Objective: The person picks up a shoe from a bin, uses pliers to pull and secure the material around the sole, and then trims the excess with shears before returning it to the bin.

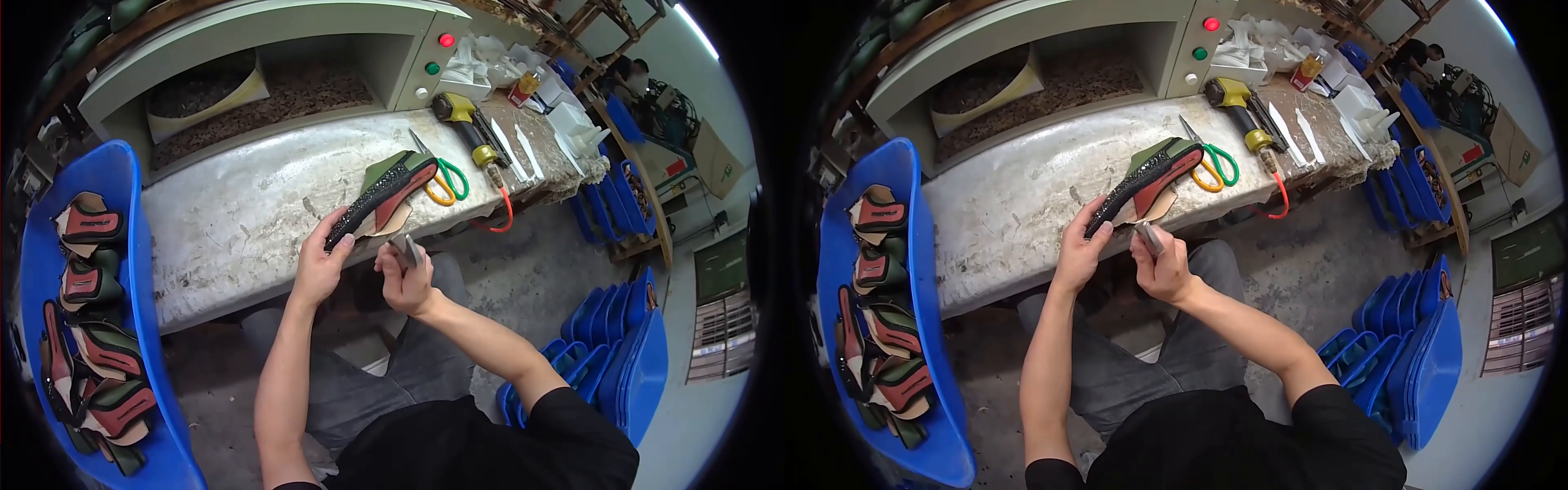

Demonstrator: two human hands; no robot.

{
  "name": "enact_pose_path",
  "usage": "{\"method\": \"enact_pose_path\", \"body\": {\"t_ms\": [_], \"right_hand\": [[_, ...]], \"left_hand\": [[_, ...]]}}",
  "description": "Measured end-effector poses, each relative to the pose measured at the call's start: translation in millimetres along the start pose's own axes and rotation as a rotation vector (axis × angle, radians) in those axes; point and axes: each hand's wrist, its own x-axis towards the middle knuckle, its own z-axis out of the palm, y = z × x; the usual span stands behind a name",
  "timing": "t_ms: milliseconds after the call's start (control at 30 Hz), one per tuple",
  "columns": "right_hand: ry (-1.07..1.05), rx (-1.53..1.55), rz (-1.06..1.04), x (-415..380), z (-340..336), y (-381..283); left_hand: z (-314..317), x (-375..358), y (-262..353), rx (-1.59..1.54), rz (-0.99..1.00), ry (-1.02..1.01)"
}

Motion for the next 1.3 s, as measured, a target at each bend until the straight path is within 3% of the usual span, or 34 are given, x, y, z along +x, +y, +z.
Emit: {"method": "enact_pose_path", "body": {"t_ms": [200,367,533,700,833,933,1000,1033,1067,1200,1300], "right_hand": [[-0.224,-0.363,0.056,9.4,15.3,24.8],[-0.169,-0.437,-0.028,0.8,7.7,14.3],[0.009,-0.229,-0.13,-0.6,14.5,9.8],[-0.122,-0.344,0.112,-1.7,8.2,8.5],[-0.065,-0.22,0.357,-13.8,-19.3,10.4],[0.01,-0.177,0.397,-24.3,-39.1,8.9],[0.04,-0.062,0.596,-26.8,-54.9,14.4],[0.097,-0.062,0.56,-18.7,-62.8,17.2],[0.154,-0.025,0.584,-8.5,-72.7,16.0],[0.333,0.117,0.661,21.4,-101.6,13.9],[0.279,0.526,0.633,28.3,-111.2,23.5]], "left_hand": [[-7.2,6.6,-9.0,-0.122,0.03,-0.021],[-1.0,1.9,-6.6,-0.085,0.023,-0.073],[-0.9,1.4,-12.7,0.074,0.116,-0.02],[8.8,1.5,-10.0,-0.01,0.144,0.031],[33.4,-5.6,2.7,0.293,0.147,0.255],[33.6,-6.5,-13.6,0.21,0.139,0.301],[23.3,-2.9,-22.6,0.221,0.099,0.299],[16.3,-3.9,-23.1,0.131,0.005,0.291],[9.7,-7.0,-22.9,0.142,0.023,0.305],[-6.9,-35.5,17.4,-0.293,-0.109,0.226],[-32.3,-51.9,10.9,-0.469,-0.193,0.094]]}}
